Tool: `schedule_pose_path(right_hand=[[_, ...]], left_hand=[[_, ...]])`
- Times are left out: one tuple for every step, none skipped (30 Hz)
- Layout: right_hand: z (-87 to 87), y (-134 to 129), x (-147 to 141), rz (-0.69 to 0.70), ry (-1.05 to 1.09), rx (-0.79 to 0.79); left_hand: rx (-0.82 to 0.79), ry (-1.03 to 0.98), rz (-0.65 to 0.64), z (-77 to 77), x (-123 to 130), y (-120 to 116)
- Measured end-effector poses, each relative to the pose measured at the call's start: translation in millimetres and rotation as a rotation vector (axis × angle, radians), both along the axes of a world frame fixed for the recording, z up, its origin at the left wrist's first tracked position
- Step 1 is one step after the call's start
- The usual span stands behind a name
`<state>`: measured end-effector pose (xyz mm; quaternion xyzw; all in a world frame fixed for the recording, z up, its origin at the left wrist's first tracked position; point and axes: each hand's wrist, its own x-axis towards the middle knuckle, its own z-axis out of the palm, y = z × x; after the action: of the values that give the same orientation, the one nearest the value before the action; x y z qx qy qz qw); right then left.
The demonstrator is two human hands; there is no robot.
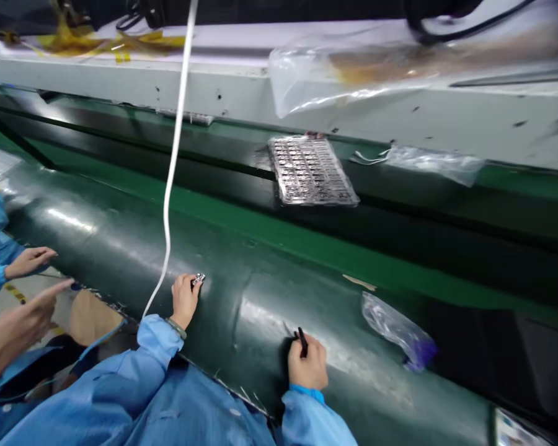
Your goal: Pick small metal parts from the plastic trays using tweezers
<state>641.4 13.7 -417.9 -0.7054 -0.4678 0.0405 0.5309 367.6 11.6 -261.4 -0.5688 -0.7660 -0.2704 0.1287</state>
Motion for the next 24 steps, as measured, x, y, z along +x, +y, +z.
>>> schedule_pose_path(right_hand=[[-2.4,0,1,0.008,-0.012,0.005],[-5.1,0,1,0.018,-0.021,0.007],[-7.9,0,2,0.029,-0.028,0.009],[-10.5,0,3,0.040,-0.035,0.015],[-12.9,0,4,0.044,-0.040,0.025],[-14.8,-1,4,0.046,-0.045,0.039],[-16.1,-1,5,0.048,-0.049,0.058],[-16.8,-2,6,0.050,-0.055,0.079],[-17.1,-3,6,0.055,-0.061,0.098],[-16.9,-4,7,0.062,-0.067,0.113],[-16.6,-5,7,0.070,-0.070,0.120],[-16.1,-7,8,0.078,-0.072,0.120],[-15.5,-8,8,0.081,-0.072,0.115],[-15.1,-9,9,0.081,-0.074,0.111],[-14.6,-10,9,0.080,-0.074,0.109],[-14.2,-11,9,0.081,-0.073,0.108],[-13.7,-11,9,0.083,-0.072,0.106],[-13.2,-12,9,0.085,-0.070,0.102],[-12.7,-13,9,0.091,-0.067,0.091],[-12.1,-14,9,0.099,-0.065,0.075],[-11.7,-15,10,0.107,-0.062,0.058],[-11.2,-16,10,0.114,-0.061,0.041],[-10.8,-17,10,0.121,-0.060,0.029],[-10.3,-17,10,0.126,-0.057,0.023]], left_hand=[[-0.011,-0.013,-0.061,-0.3,8,3],[-0.021,-0.026,-0.122,-0.2,17,7],[-0.029,-0.039,-0.184,0.4,28,14],[-0.033,-0.049,-0.243,2.2,40,24],[-0.033,-0.054,-0.301,5.6,54,35],[-0.027,-0.052,-0.358,11.0,70,49],[-0.014,-0.044,-0.409,18.7,87,66],[0.002,-0.028,-0.454,28.9,105,86],[0.027,-0.009,-0.485,41.6,124,108],[0.051,0.004,-0.509,56.6,144,132],[0.078,0.015,-0.522,73.3,165,157],[0.110,0.022,-0.525,90.8,186,183],[0.134,0.030,-0.536,108.3,208,209],[0.152,0.036,-0.551,124.4,229,233],[0.175,0.052,-0.557,137.9,248,254],[0.200,0.119,-0.533,147.5,265,271],[0.211,0.172,-0.511,152.3,279,284],[0.209,0.218,-0.494,151.8,289,294],[0.202,0.260,-0.483,146.0,294,299],[0.186,0.286,-0.480,135.4,295,300],[0.168,0.308,-0.483,120.7,292,299],[0.147,0.333,-0.487,103.3,285,294],[0.113,0.356,-0.481,84.3,275,287],[0.078,0.397,-0.485,65.1,264,279]])
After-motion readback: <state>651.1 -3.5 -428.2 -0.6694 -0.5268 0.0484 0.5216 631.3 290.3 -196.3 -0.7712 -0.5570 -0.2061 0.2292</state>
